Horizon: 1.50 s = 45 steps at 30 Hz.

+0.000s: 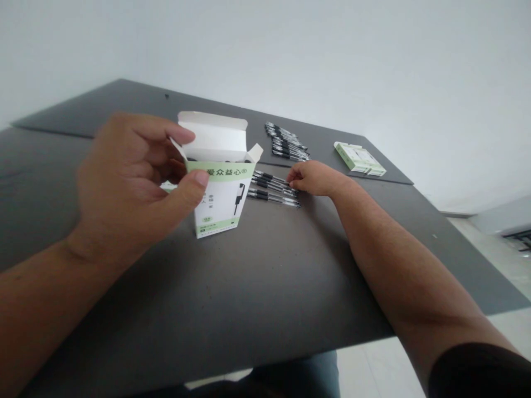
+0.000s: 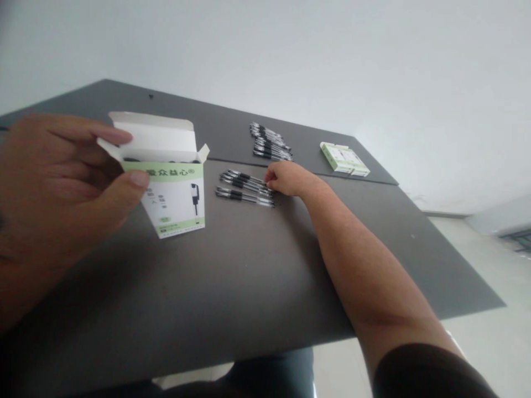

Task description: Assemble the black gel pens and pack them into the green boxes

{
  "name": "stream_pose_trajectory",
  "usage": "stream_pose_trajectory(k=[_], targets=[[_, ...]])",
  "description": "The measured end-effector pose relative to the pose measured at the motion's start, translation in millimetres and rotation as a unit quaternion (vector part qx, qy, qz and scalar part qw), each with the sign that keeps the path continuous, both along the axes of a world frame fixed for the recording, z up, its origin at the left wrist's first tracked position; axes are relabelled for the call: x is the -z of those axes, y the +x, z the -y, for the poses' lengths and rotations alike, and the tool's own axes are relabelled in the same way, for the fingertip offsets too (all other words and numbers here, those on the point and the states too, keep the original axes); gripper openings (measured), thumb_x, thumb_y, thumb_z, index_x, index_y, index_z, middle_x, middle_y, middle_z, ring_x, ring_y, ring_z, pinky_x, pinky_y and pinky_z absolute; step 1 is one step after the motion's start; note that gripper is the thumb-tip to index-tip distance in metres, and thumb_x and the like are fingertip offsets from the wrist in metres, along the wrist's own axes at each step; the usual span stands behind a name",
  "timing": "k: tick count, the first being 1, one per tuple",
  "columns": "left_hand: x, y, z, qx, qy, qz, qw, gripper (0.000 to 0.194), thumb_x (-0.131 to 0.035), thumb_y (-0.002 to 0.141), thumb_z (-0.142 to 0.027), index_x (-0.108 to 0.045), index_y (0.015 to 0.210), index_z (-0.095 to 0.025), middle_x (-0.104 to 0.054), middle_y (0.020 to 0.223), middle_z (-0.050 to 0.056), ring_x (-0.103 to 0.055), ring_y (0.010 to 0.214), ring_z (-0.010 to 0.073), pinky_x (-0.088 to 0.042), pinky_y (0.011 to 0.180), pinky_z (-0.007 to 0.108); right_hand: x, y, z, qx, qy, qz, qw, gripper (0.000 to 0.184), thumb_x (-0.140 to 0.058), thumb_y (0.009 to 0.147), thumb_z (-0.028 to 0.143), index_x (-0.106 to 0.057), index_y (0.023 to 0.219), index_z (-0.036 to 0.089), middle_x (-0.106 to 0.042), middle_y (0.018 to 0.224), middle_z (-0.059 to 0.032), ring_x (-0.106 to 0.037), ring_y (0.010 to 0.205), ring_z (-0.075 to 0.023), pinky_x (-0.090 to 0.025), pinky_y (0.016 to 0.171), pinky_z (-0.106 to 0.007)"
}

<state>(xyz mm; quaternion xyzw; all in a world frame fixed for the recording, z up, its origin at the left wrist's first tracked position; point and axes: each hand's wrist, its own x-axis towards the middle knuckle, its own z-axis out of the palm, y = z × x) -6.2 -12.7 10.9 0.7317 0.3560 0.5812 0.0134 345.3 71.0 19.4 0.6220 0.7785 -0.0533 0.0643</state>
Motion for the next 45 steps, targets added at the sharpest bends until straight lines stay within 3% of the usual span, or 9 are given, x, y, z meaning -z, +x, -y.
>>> stream_pose_trajectory(k=[4,8,12,14,16,19,25,32,45], targets=[[-0.2,0,1,0.001,-0.012,0.004,1.000,0.040,-0.083,0.079,-0.026,-0.076,0.118,-0.022,-0.065,0.077,-0.005,-0.061,0.058,0.0096,-0.050,0.049,0.021,4.0,0,-2,-0.006,0.018,-0.015,1.000,0.028,-0.066,0.106,0.024,-0.085,0.125,0.019,-0.088,0.121,-0.0097,-0.080,0.113,-0.0264,-0.055,0.096,-0.033],[-0.7,0,0,-0.016,-0.002,-0.002,1.000,0.045,-0.085,0.075,-0.030,-0.076,0.118,-0.021,-0.062,0.074,-0.006,-0.061,0.056,0.0095,-0.050,0.050,0.022,4.8,-8,1,-0.014,0.049,-0.054,0.997,0.044,-0.056,0.113,0.035,-0.075,0.147,0.014,-0.081,0.143,-0.0162,-0.076,0.130,-0.0298,-0.055,0.109,-0.037],[-2.5,1,2,-0.018,-0.006,-0.007,1.000,0.043,-0.085,0.076,-0.029,-0.075,0.117,-0.022,-0.063,0.075,-0.006,-0.062,0.056,0.0102,-0.048,0.051,0.023,-1.2,-24,16,-0.077,-0.009,-0.068,0.995,0.096,-0.080,0.097,0.057,-0.049,0.173,0.007,-0.068,0.162,-0.0249,-0.068,0.145,-0.0391,-0.052,0.123,-0.047],[-3.4,2,4,-0.013,-0.008,-0.008,1.000,0.041,-0.084,0.078,-0.029,-0.075,0.117,-0.021,-0.063,0.076,-0.005,-0.063,0.057,0.0107,-0.049,0.050,0.023,-3.1,-34,24,-0.090,-0.016,-0.027,0.995,0.111,-0.086,0.089,0.061,-0.043,0.177,0.009,-0.062,0.167,-0.0275,-0.061,0.152,-0.0457,-0.048,0.128,-0.054],[-4.0,3,5,-0.008,-0.006,-0.005,1.000,0.038,-0.081,0.080,-0.029,-0.074,0.116,-0.020,-0.061,0.076,-0.004,-0.063,0.058,0.0109,-0.049,0.049,0.023,-2.5,-42,30,-0.091,0.001,0.000,0.996,0.106,-0.085,0.089,0.057,-0.045,0.176,0.012,-0.062,0.165,-0.0277,-0.060,0.152,-0.0478,-0.048,0.127,-0.057],[-3.8,3,5,-0.014,0.001,-0.017,1.000,0.038,-0.080,0.080,-0.028,-0.073,0.117,-0.022,-0.060,0.076,-0.005,-0.060,0.057,0.0103,-0.051,0.050,0.023,0.7,-49,33,-0.092,0.023,0.008,0.995,0.086,-0.080,0.092,0.044,-0.055,0.168,0.015,-0.067,0.155,-0.0256,-0.066,0.143,-0.0439,-0.052,0.123,-0.052],[-3.5,3,2,-0.009,-0.008,0.007,1.000,0.043,-0.085,0.072,-0.024,-0.076,0.114,-0.024,-0.063,0.073,-0.008,-0.060,0.055,0.0098,-0.048,0.049,0.022,3.0,-51,28,-0.069,-0.005,-0.002,0.998,0.068,-0.075,0.089,0.028,-0.063,0.155,0.015,-0.074,0.151,-0.0211,-0.071,0.137,-0.0385,-0.055,0.112,-0.042],[-3.2,4,5,-0.002,-0.027,0.011,1.000,0.042,-0.085,0.075,-0.022,-0.075,0.116,-0.024,-0.066,0.075,-0.007,-0.064,0.058,0.0108,-0.050,0.052,0.025,2.9,-58,33,-0.042,-0.004,0.020,0.999,0.048,-0.070,0.093,0.027,-0.065,0.139,0.014,-0.078,0.143,-0.0230,-0.076,0.123,-0.0376,-0.057,0.093,-0.039],[-4.7,4,7,0.014,-0.019,0.018,1.000,0.042,-0.084,0.075,-0.023,-0.073,0.116,-0.024,-0.066,0.076,-0.007,-0.062,0.057,0.0105,-0.049,0.050,0.024,7.5,-61,30,-0.005,0.014,0.024,1.000,0.045,-0.071,0.091,0.024,-0.068,0.135,0.015,-0.080,0.138,-0.0225,-0.077,0.123,-0.0375,-0.058,0.094,-0.041]])
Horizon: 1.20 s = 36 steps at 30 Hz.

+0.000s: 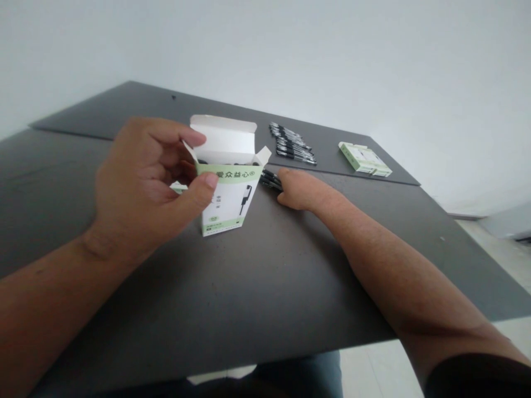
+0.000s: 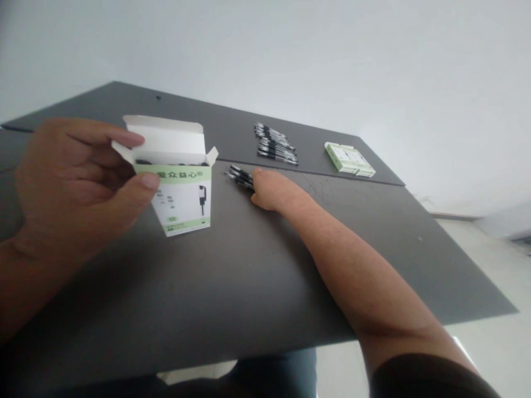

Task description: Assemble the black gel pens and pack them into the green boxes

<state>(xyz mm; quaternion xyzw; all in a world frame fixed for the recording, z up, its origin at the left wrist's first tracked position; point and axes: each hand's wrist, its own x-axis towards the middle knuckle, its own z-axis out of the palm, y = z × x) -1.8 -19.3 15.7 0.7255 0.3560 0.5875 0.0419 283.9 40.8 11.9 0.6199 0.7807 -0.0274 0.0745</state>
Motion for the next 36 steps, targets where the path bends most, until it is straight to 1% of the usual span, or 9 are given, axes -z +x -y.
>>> stream_pose_trajectory(k=[8,14,16,18,22,25,29,33,36], targets=[[0.5,1,-1,0.019,0.002,0.009,1.000,0.041,-0.084,0.076,-0.019,-0.072,0.115,-0.025,-0.063,0.074,-0.007,-0.062,0.057,0.0113,-0.054,0.052,0.025,-9.4,13,-8,0.028,0.011,-0.052,0.998,0.026,-0.070,0.092,0.028,-0.076,0.115,0.016,-0.083,0.128,-0.0212,-0.077,0.118,-0.0367,-0.058,0.095,-0.039],[0.2,1,1,0.024,0.008,-0.002,1.000,0.036,-0.080,0.082,-0.018,-0.069,0.116,-0.025,-0.069,0.081,-0.006,-0.062,0.058,0.0092,-0.055,0.056,0.025,-19.5,26,-10,0.073,-0.015,-0.198,0.977,0.018,-0.057,0.098,0.023,-0.070,0.110,0.020,-0.083,0.095,-0.0094,-0.075,0.079,-0.0229,-0.055,0.068,-0.033],[1.3,2,2,0.039,-0.010,0.000,0.999,0.037,-0.079,0.084,-0.017,-0.066,0.118,-0.024,-0.069,0.081,-0.007,-0.064,0.059,0.0096,-0.056,0.057,0.026,-31.7,26,-7,0.106,0.018,-0.354,0.929,0.021,-0.055,0.096,0.021,-0.066,0.114,0.022,-0.080,0.095,-0.0079,-0.070,0.072,-0.0199,-0.052,0.063,-0.032],[3.8,2,2,0.051,-0.029,0.004,0.998,0.039,-0.078,0.085,-0.019,-0.063,0.121,-0.026,-0.071,0.082,-0.006,-0.068,0.062,0.0120,-0.056,0.058,0.028,-51.1,22,1,0.110,0.081,-0.519,0.844,0.024,-0.057,0.095,0.021,-0.061,0.119,0.026,-0.076,0.096,-0.0051,-0.066,0.071,-0.0184,-0.050,0.062,-0.032],[10.3,2,2,0.054,-0.068,0.002,0.996,0.041,-0.079,0.088,-0.024,-0.059,0.123,-0.033,-0.074,0.086,-0.004,-0.074,0.068,0.0178,-0.059,0.063,0.034,-97.6,-5,38,-0.009,0.146,-0.710,0.689,0.016,-0.067,0.100,0.037,-0.059,0.113,0.035,-0.068,0.093,0.0000,-0.066,0.076,-0.0199,-0.056,0.068,-0.035],[13.9,1,3,0.063,-0.077,0.001,0.995,0.043,-0.079,0.088,-0.025,-0.058,0.124,-0.035,-0.076,0.091,-0.004,-0.076,0.070,0.0188,-0.060,0.064,0.035,-118.3,-38,66,-0.088,0.137,-0.756,0.634,0.020,-0.077,0.100,0.039,-0.060,0.110,0.038,-0.067,0.093,0.0015,-0.069,0.079,-0.0212,-0.061,0.075,-0.037],[14.8,2,4,0.070,-0.060,-0.021,0.996,0.044,-0.080,0.090,-0.026,-0.060,0.128,-0.034,-0.078,0.099,-0.002,-0.077,0.072,0.0187,-0.061,0.067,0.035,-115.1,-76,78,-0.150,0.058,-0.761,0.628,0.030,-0.083,0.097,0.044,-0.058,0.111,0.036,-0.065,0.094,0.0042,-0.070,0.078,-0.0182,-0.063,0.080,-0.037],[12.7,5,6,0.077,-0.055,-0.029,0.995,0.039,-0.078,0.091,-0.028,-0.062,0.126,-0.030,-0.080,0.103,0.001,-0.078,0.074,0.0200,-0.062,0.068,0.036,-94.7,-84,68,-0.180,0.027,-0.721,0.669,0.048,-0.083,0.094,0.069,-0.058,0.114,0.034,-0.065,0.094,0.0039,-0.074,0.085,-0.0188,-0.065,0.084,-0.039],[10.4,6,8,0.079,-0.067,-0.030,0.994,0.038,-0.078,0.090,-0.030,-0.062,0.125,-0.029,-0.082,0.105,0.001,-0.076,0.072,0.0193,-0.062,0.068,0.036,-82.6,-79,60,-0.186,0.027,-0.701,0.688,0.051,-0.087,0.091,0.070,-0.060,0.114,0.034,-0.068,0.093,0.0029,-0.074,0.088,-0.0204,-0.066,0.087,-0.040]])
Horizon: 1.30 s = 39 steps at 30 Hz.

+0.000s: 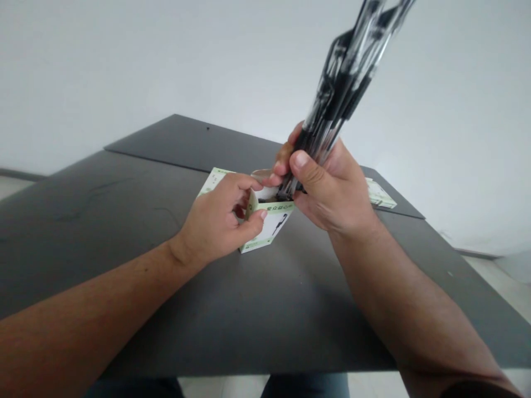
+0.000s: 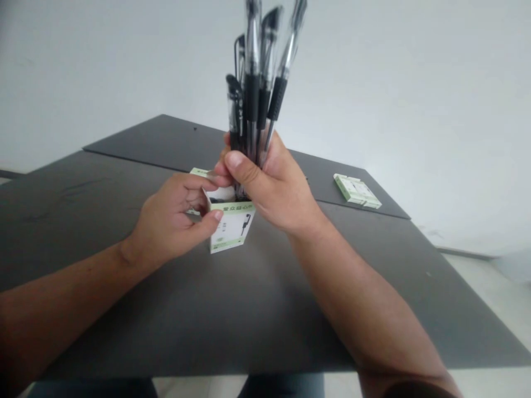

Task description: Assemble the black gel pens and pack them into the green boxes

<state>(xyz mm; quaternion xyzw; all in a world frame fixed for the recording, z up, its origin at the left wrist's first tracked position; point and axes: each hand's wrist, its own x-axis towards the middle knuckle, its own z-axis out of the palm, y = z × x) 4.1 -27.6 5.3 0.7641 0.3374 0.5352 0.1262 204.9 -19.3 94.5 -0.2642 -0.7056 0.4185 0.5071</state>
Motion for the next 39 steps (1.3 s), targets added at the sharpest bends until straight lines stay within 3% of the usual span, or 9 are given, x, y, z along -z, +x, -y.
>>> stream_pose_trajectory(k=[7,10,14,18,25,32,35,39], targets=[[-5.1,1,5,-0.019,0.013,-0.009,1.000,0.036,-0.077,0.089,-0.027,-0.063,0.122,-0.030,-0.077,0.089,-0.006,-0.073,0.066,0.0164,-0.059,0.067,0.033,3.6,10,1,0.042,0.030,0.058,0.997,0.049,-0.085,0.093,0.072,-0.064,0.113,0.033,-0.074,0.097,0.0000,-0.077,0.096,-0.0229,-0.067,0.088,-0.041],[-6.2,1,6,-0.029,0.020,-0.012,0.999,0.036,-0.076,0.088,-0.026,-0.063,0.121,-0.029,-0.073,0.084,-0.008,-0.073,0.065,0.0152,-0.057,0.066,0.031,5.3,12,-1,0.027,0.036,0.042,0.998,0.046,-0.085,0.095,0.069,-0.065,0.112,0.032,-0.076,0.098,-0.0006,-0.078,0.096,-0.0225,-0.068,0.088,-0.040],[-7.1,1,8,-0.030,0.022,-0.029,0.999,0.033,-0.073,0.091,-0.026,-0.063,0.123,-0.027,-0.075,0.092,-0.006,-0.073,0.068,0.0134,-0.058,0.069,0.029,16.8,14,-16,-0.028,0.032,-0.013,0.999,0.049,-0.083,0.095,0.073,-0.063,0.114,0.032,-0.080,0.102,-0.0014,-0.081,0.098,-0.0231,-0.069,0.088,-0.041],[-7.4,1,8,-0.030,0.027,-0.041,0.998,0.033,-0.072,0.093,-0.025,-0.063,0.124,-0.027,-0.076,0.095,-0.006,-0.074,0.071,0.0128,-0.059,0.071,0.028,28.5,15,-28,-0.028,0.055,0.009,0.998,0.049,-0.082,0.096,0.073,-0.066,0.115,0.031,-0.082,0.103,-0.0022,-0.082,0.103,-0.0253,-0.069,0.096,-0.047],[-3.1,1,8,-0.031,0.022,-0.031,0.999,0.038,-0.076,0.092,-0.026,-0.063,0.128,-0.030,-0.079,0.101,-0.005,-0.075,0.071,0.0125,-0.059,0.072,0.028,30.9,9,-22,-0.025,0.074,0.040,0.996,0.046,-0.077,0.100,0.072,-0.073,0.118,0.030,-0.086,0.112,-0.0041,-0.081,0.118,-0.0297,-0.068,0.108,-0.055],[-0.6,2,6,-0.019,-0.001,-0.010,1.000,0.040,-0.076,0.091,-0.027,-0.063,0.129,-0.027,-0.081,0.103,-0.002,-0.074,0.069,0.0141,-0.060,0.067,0.030,48.7,6,-23,-0.030,0.074,0.019,0.997,0.039,-0.076,0.104,0.065,-0.075,0.120,0.029,-0.086,0.126,-0.0049,-0.078,0.130,-0.0289,-0.060,0.122,-0.056],[-1.8,3,7,-0.009,-0.006,-0.007,1.000,0.040,-0.075,0.092,-0.028,-0.063,0.130,-0.027,-0.082,0.115,0.000,-0.076,0.071,0.0139,-0.061,0.069,0.030,50.6,12,-27,-0.069,0.070,0.029,0.995,0.032,-0.082,0.101,0.057,-0.075,0.113,0.028,-0.085,0.125,-0.0058,-0.078,0.127,-0.0291,-0.061,0.118,-0.054],[-1.9,2,7,-0.008,-0.004,-0.008,1.000,0.042,-0.076,0.092,-0.027,-0.063,0.132,-0.029,-0.082,0.108,-0.001,-0.075,0.071,0.0145,-0.060,0.066,0.030,49.1,20,-31,-0.097,0.026,0.039,0.994,0.039,-0.093,0.092,0.055,-0.074,0.111,0.026,-0.084,0.130,-0.0087,-0.079,0.127,-0.0316,-0.065,0.112,-0.052]])
